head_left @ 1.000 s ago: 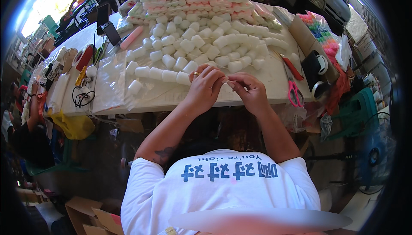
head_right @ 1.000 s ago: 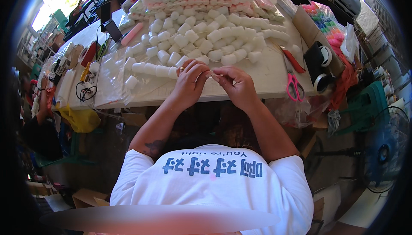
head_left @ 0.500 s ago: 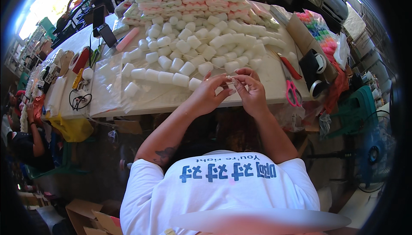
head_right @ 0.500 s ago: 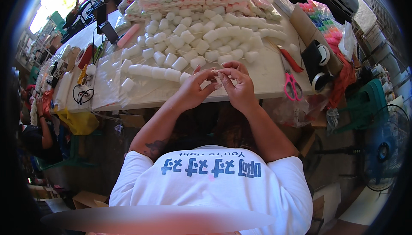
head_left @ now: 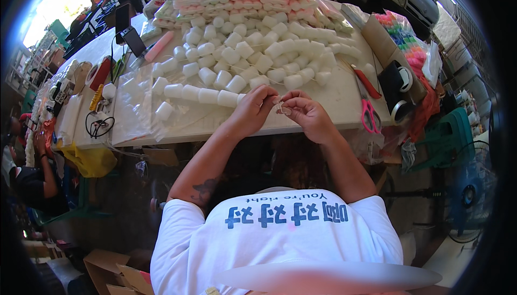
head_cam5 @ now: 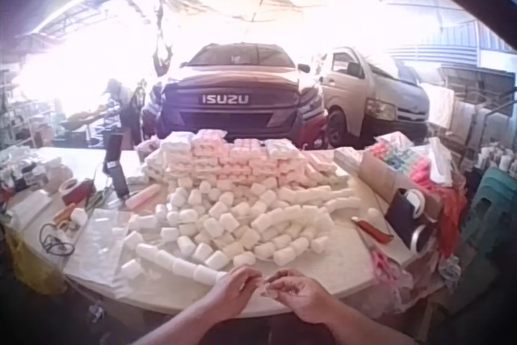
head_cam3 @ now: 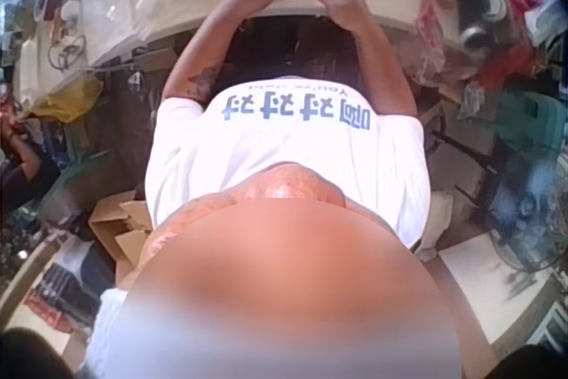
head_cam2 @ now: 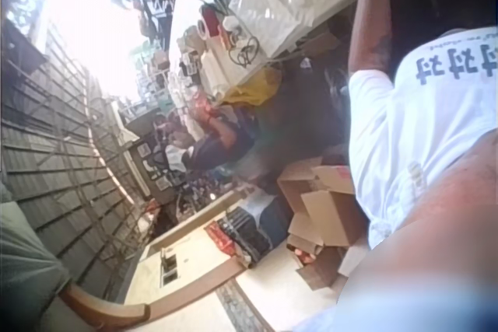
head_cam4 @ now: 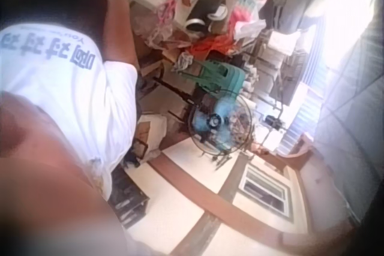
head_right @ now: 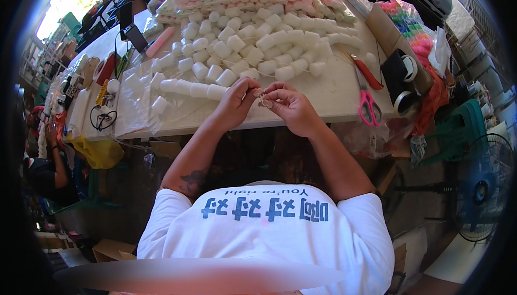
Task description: The person repeatedly picks up small white cylindrical foam pieces, threads a string through them, ties a knot, and cuts the excess string with pink scissors. The finished pieces are placed on the table among many others.
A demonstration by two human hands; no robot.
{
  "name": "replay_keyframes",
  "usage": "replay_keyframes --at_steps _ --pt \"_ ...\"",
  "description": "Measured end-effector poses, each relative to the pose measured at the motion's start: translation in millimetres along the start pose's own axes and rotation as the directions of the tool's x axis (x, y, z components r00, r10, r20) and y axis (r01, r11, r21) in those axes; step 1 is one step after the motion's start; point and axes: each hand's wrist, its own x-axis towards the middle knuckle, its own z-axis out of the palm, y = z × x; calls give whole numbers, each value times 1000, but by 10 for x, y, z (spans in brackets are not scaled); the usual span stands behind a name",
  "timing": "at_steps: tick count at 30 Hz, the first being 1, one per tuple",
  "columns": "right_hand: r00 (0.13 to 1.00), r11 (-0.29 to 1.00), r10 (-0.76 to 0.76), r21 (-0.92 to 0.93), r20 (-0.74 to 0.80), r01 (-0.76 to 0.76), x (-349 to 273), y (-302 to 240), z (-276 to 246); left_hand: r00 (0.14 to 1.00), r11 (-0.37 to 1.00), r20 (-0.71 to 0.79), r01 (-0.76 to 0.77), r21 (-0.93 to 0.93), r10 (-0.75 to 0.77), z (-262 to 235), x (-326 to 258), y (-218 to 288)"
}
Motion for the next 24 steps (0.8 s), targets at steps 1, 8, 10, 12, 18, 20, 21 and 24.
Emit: replay_keyframes --at_steps 1,8,10,12,18,20,21,24 --pt "1000 998 -25 52 7 24 15 1 19 1000 998 -5 9 -64 -9 -4 -10 4" --pt "993 992 -90 79 -76 96 39 33 139 994 994 -14 -106 -27 105 -32 -39 14" --pt "986 993 -117 -2 -123 118 42 42 169 997 993 -10 -82 -90 81 -21 -44 7" --pt "971 985 -164 -79 -173 152 51 50 211 997 990 -30 -73 -124 70 4 -53 3" --pt "863 832 -437 -477 -253 282 73 35 359 990 991 -130 -77 -113 62 93 -61 1" --pt "835 774 -490 -566 -250 285 65 14 378 986 986 -165 -58 -156 32 114 -59 0" --pt "852 790 -463 -549 -243 273 58 1 377 986 988 -165 -36 -153 10 119 -60 -1" --pt "921 923 -290 -330 -259 198 37 -30 335 985 990 -173 -23 -140 -1 121 -62 -7"
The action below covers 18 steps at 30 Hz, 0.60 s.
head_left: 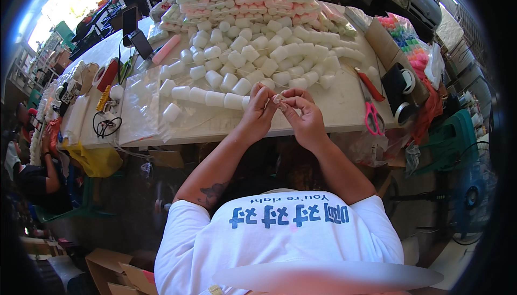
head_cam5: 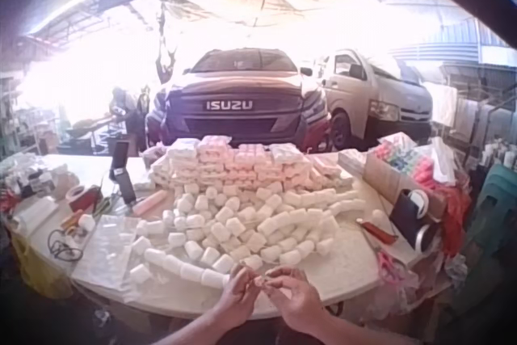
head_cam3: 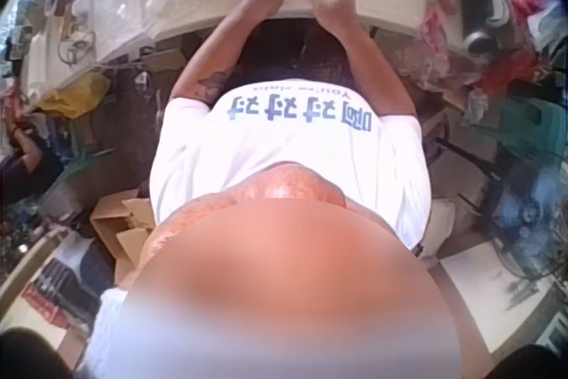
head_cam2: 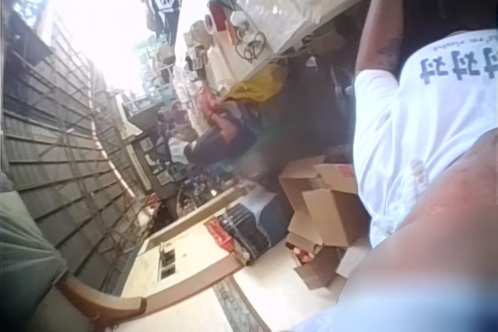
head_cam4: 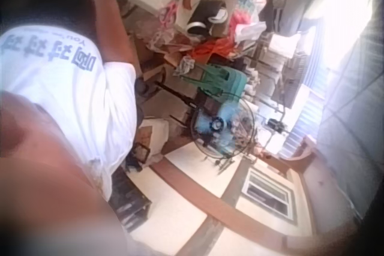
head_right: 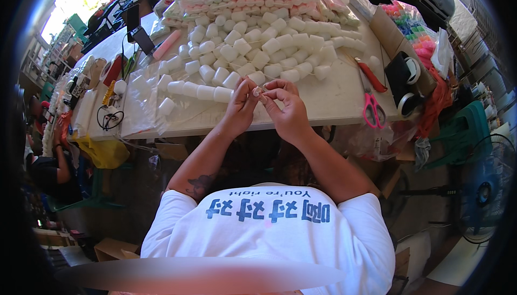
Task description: The person repeatedly picks up small white cylindrical foam pieces, threads a string through them, ties a knot, and cuts the excess string with pink scissors. The finished pieces are placed on the table among many others.
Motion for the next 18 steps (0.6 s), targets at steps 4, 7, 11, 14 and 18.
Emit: replay_keyframes --at_steps 4,7,11,14,18 --pt "948 843 220 444 229 -303 26 13 -125 999 999 37 -7 32 6 -30 2 9" --pt "928 789 190 513 321 -338 52 27 -203 998 996 61 -33 83 28 -50 9 32" --pt "911 823 180 451 372 -347 81 26 -245 996 989 46 -84 125 79 -51 12 65" --pt "909 798 159 492 386 -348 93 34 -237 996 992 18 -88 92 87 -49 6 76" --pt "921 814 158 481 355 -325 101 75 -206 994 990 4 -113 88 113 -50 1 77"
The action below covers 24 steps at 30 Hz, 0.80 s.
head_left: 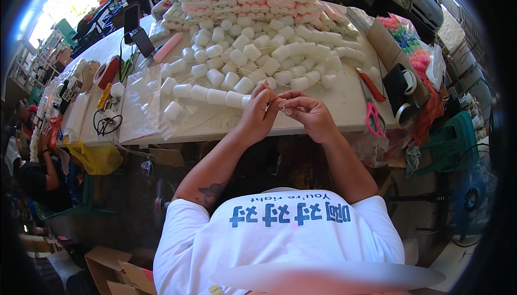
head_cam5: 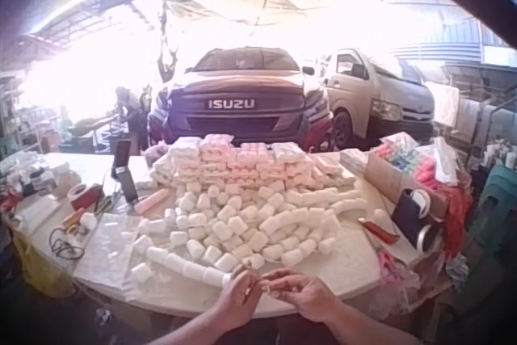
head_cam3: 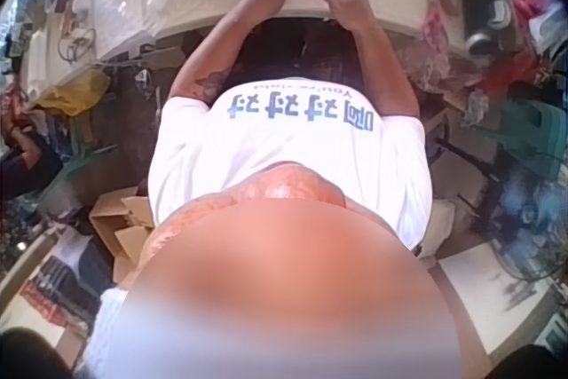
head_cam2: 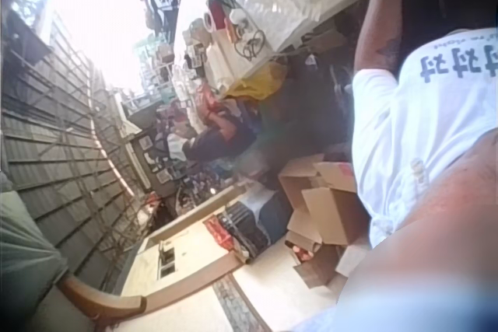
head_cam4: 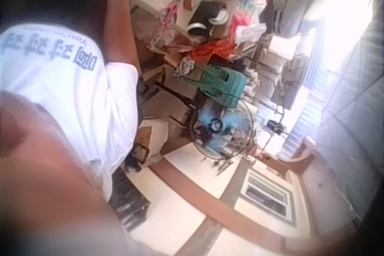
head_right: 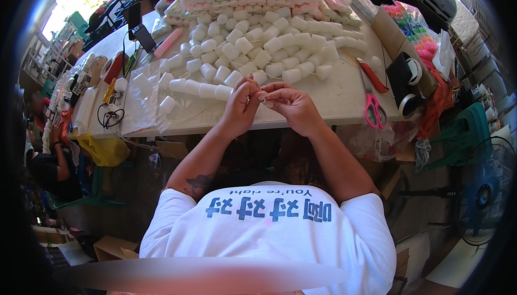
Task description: The person repeatedly picks up small white cylindrical foam pieces, threads a string through them, ties a knot, and cuts the excess string with pink scissors. The finished pieces are placed on the table among many others.
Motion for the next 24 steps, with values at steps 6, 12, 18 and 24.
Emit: replay_keyframes --at_steps 6,12,18,24 --pt "991 964 -119 -247 -64 100 14 47 3 997 997 -35 -72 40 74 0 -1 -2" --pt "951 784 -278 -604 -135 144 -3 42 47 999 988 -5 -46 146 48 -16 -21 -21" --pt "828 402 -561 -881 -21 250 -1 90 20 998 953 10 -55 297 55 -36 -18 -35" --pt "809 327 -587 -912 9 248 -33 72 3 999 954 4 -51 294 52 -50 -19 -47"
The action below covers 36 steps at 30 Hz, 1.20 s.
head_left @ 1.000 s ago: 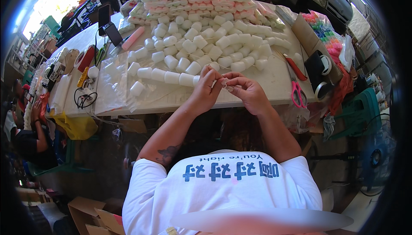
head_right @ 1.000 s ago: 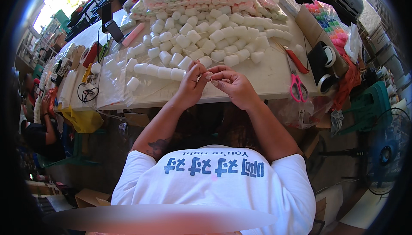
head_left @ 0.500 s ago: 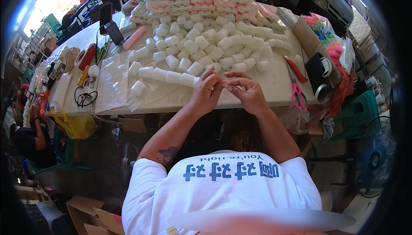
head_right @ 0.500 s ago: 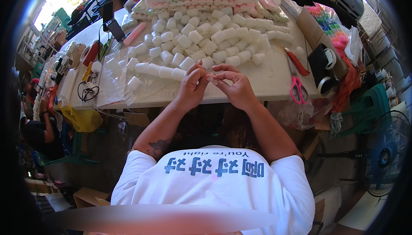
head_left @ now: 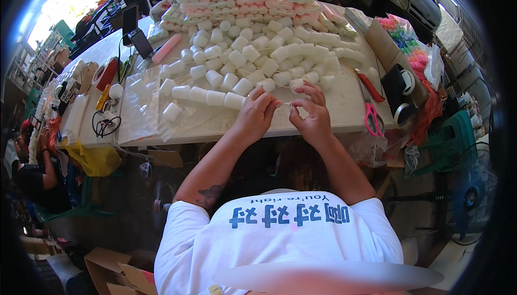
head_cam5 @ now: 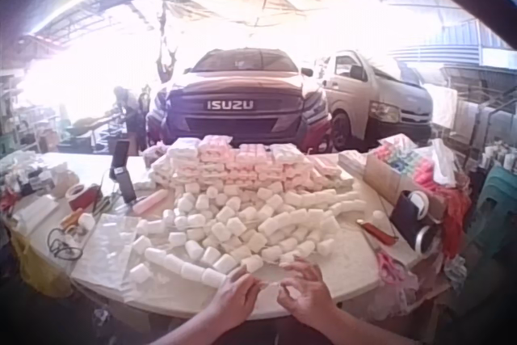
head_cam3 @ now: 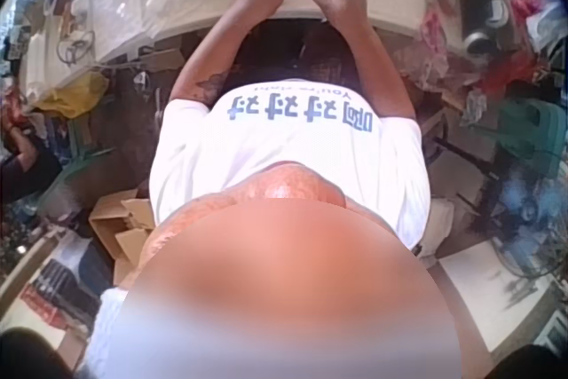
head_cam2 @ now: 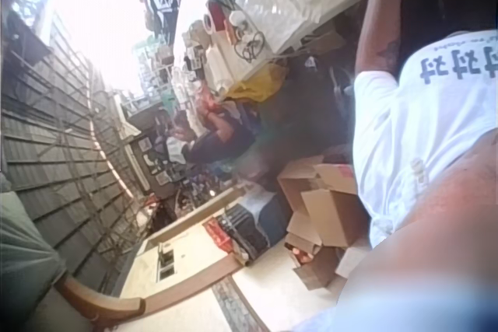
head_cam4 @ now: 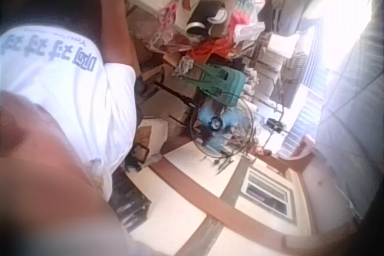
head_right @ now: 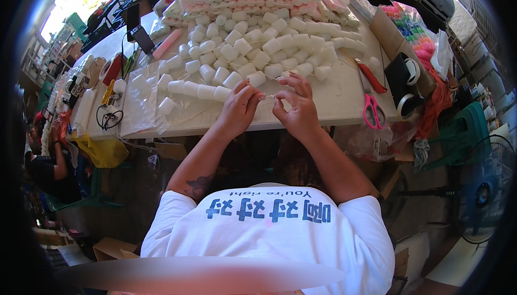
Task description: The person repeatedly picks up small white cylindrical foam pieces, threads a string through them, ties a knot, and cuts the excess string with pink scissors. The finished pieces are placed on the table among many others.
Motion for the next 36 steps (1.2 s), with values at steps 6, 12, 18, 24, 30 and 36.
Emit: replay_keyframes --at_steps 6,12,18,24,30,36 --pt "940 953 198 170 279 -252 54 -104 -164 999 999 39 -27 -19 28 -13 2 -7" --pt "953 984 -109 -108 281 144 126 -86 -137 996 997 53 -68 -25 69 3 -26 -23" --pt "961 985 -115 -99 250 144 55 -17 -153 984 996 159 -81 22 76 -58 -28 -63" --pt "966 985 122 89 226 -145 58 -39 -278 911 920 395 -48 388 -119 -529 -22 -78" --pt "915 868 306 318 261 -381 48 -108 -282 823 798 533 -182 574 -196 -563 38 -120" --pt "909 769 401 499 111 -400 -73 69 -197 916 968 398 -48 248 -56 -457 140 61"
